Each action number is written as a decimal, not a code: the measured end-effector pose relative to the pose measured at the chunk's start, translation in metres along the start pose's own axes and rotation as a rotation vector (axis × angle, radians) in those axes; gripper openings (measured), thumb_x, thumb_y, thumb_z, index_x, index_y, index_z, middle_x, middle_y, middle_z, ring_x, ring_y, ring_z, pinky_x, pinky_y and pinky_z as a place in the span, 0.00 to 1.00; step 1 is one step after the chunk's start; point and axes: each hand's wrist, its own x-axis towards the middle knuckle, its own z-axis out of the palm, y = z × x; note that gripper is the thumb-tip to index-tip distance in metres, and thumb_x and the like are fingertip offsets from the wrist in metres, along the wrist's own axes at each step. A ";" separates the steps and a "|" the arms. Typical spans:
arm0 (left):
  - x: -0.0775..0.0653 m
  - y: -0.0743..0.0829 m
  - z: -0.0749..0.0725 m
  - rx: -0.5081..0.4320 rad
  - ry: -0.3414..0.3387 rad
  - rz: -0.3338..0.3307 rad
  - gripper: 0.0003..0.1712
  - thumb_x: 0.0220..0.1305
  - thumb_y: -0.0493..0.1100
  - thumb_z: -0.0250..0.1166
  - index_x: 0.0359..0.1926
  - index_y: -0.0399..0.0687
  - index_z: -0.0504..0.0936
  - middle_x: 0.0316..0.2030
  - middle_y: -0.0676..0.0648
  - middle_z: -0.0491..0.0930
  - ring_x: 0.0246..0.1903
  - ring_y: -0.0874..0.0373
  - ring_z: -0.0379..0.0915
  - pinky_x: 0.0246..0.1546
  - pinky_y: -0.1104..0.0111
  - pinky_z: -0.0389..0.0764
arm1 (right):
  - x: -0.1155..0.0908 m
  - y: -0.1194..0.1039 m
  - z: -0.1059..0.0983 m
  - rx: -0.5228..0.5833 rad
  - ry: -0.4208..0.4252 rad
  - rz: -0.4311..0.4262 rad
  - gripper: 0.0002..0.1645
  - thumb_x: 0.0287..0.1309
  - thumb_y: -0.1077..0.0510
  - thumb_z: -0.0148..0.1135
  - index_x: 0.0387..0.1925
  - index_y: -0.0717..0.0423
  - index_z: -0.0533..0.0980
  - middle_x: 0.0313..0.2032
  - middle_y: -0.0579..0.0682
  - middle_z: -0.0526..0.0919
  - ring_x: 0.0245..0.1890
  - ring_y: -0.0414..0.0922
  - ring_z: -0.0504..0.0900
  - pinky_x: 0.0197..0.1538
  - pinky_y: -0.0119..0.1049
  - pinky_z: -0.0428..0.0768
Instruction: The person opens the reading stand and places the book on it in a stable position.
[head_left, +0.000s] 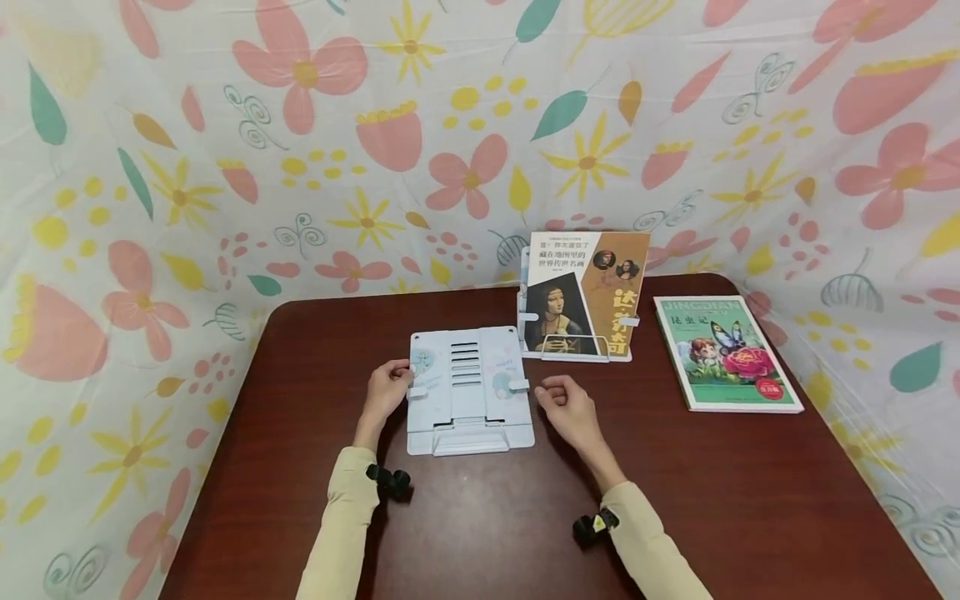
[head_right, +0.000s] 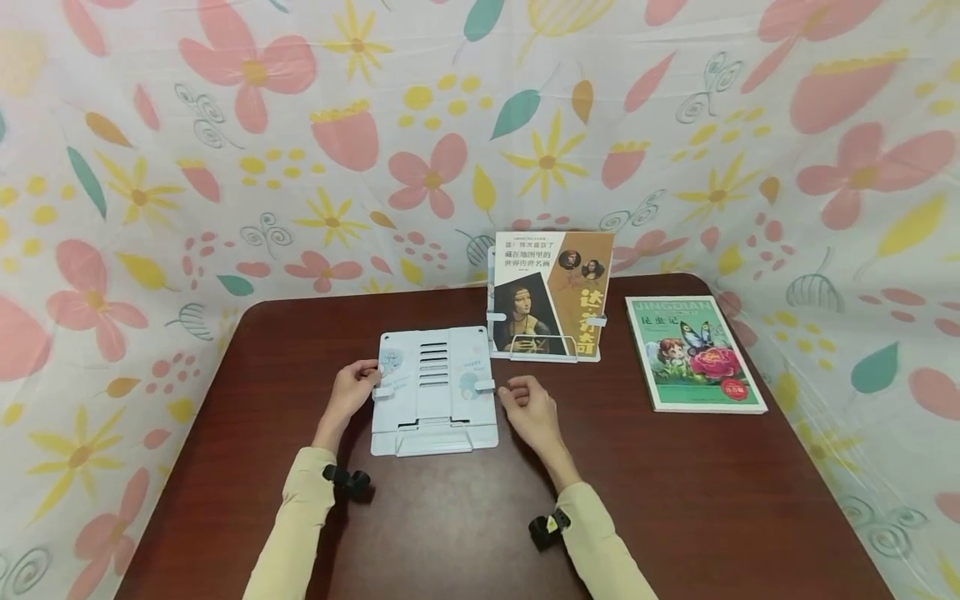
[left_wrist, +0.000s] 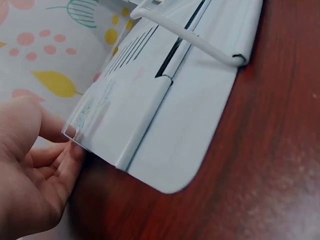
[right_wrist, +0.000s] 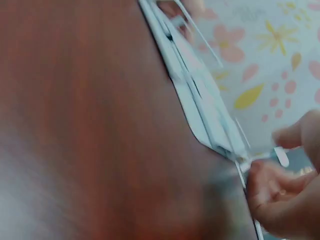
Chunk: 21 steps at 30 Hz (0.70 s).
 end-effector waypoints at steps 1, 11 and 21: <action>0.000 0.001 -0.001 0.004 0.007 -0.003 0.20 0.72 0.42 0.59 0.60 0.37 0.80 0.43 0.42 0.80 0.38 0.55 0.73 0.36 0.69 0.72 | 0.004 -0.001 -0.001 0.003 0.005 0.038 0.18 0.67 0.55 0.64 0.52 0.63 0.80 0.44 0.60 0.87 0.44 0.52 0.86 0.50 0.41 0.82; -0.001 0.007 -0.007 -0.045 -0.001 0.026 0.18 0.72 0.38 0.58 0.58 0.35 0.78 0.48 0.37 0.79 0.46 0.49 0.75 0.43 0.67 0.76 | 0.034 -0.012 0.008 0.054 -0.151 0.145 0.25 0.72 0.55 0.56 0.61 0.69 0.75 0.55 0.65 0.83 0.52 0.56 0.83 0.54 0.47 0.81; -0.016 0.016 -0.015 -0.136 0.094 0.214 0.13 0.70 0.33 0.59 0.53 0.37 0.80 0.46 0.38 0.81 0.43 0.54 0.76 0.43 0.73 0.74 | 0.039 -0.023 0.006 0.263 -0.071 0.123 0.19 0.72 0.61 0.56 0.57 0.69 0.78 0.50 0.65 0.83 0.45 0.46 0.81 0.54 0.45 0.83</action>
